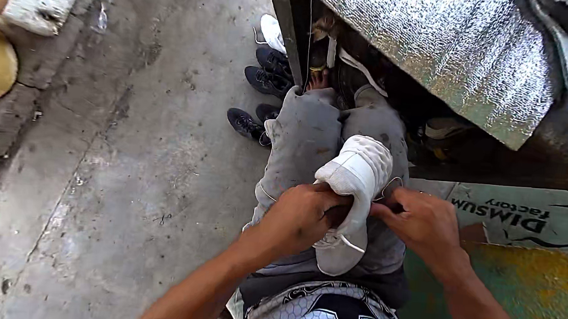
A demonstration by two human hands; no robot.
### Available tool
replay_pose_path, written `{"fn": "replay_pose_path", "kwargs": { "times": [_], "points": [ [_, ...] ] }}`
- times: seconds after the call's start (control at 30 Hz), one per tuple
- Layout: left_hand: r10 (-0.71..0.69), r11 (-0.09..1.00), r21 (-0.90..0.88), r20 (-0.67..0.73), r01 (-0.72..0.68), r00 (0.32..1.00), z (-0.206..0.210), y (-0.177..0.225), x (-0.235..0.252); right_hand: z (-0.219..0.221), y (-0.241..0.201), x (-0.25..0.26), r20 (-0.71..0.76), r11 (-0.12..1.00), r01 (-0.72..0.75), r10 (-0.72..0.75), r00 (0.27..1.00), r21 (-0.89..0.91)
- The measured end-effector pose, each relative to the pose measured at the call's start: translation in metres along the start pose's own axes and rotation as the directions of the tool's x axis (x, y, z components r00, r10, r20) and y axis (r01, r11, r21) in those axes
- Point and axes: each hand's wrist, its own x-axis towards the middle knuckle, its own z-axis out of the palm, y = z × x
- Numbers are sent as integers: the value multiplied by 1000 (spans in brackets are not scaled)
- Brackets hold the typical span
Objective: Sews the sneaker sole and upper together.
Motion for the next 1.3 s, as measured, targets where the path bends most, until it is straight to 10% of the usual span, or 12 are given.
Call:
{"fn": "replay_pose_path", "kwargs": {
  "times": [0.33, 0.7, 0.97, 1.17, 1.3],
  "points": [
    [24, 998, -52, -91, -28, 996, -1, -18, 0, -4, 43, -19, -14, 964, -191, 192, 981, -183],
    [80, 984, 167, -72, -67, 994, 8, -17, -3, 4, 19, -40, -59, 910, 76, -56, 997, 407],
    [65, 975, 215, -20, -59, 998, 8, -16, -1, 28, -23, -22, -172, 956, -50, 103, 980, 289],
    [8, 966, 257, 17, -12, 1000, 5, -14, 0, -10, -15, -37, 107, 178, -132, 147, 983, 975],
    [21, 968, 248, 7, -22, 1000, 6, -15, 1, -5, -4, -36, -136, 725, -64, 213, 967, 685]
  ]
}}
